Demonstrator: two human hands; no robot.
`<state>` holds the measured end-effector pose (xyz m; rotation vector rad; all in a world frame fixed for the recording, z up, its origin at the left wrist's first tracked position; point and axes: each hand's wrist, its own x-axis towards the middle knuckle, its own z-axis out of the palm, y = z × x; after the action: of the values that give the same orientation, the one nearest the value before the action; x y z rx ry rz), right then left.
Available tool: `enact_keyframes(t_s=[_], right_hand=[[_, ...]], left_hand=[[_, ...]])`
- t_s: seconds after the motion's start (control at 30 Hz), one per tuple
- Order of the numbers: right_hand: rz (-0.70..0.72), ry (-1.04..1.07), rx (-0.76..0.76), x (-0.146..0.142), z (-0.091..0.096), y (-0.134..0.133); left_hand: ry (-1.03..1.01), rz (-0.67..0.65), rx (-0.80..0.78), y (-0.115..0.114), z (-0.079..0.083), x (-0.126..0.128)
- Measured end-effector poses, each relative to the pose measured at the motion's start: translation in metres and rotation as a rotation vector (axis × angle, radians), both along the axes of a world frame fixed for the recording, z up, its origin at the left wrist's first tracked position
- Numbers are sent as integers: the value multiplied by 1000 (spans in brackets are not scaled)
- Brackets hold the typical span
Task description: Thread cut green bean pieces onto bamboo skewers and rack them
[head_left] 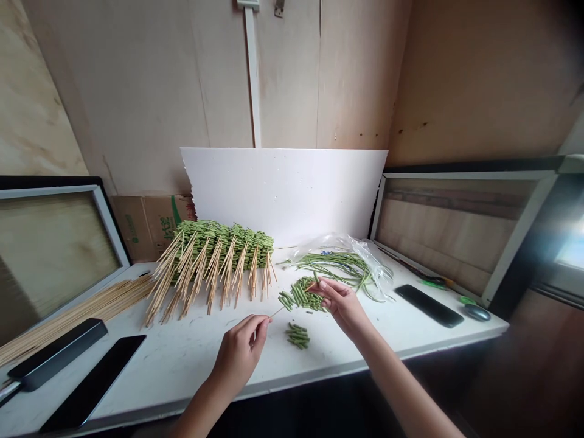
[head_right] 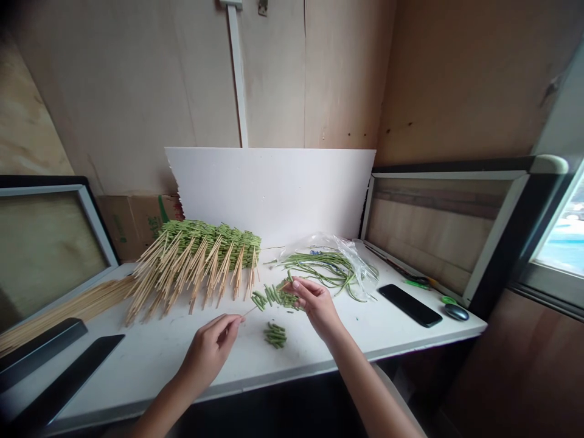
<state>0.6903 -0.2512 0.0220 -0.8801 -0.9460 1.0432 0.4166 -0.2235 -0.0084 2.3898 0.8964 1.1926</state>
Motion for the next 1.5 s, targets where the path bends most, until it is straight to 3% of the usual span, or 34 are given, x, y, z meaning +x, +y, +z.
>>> enact_keyframes(t_s=[0.63, 1.03, 1.2, 1.5], right_hand=[[-34, 1, -3, -3, -1, 0], [-80, -135, 33, 0, -2, -2], [10, -90, 9, -1, 4, -4], [-6, 14, -32, -7, 4, -3]], left_hand=[[9, 22, 38, 0, -2, 0], [1, 28, 142, -1, 1, -2], [10, 36, 102, 1, 3, -4], [0, 7, 169, -2, 9, -4]])
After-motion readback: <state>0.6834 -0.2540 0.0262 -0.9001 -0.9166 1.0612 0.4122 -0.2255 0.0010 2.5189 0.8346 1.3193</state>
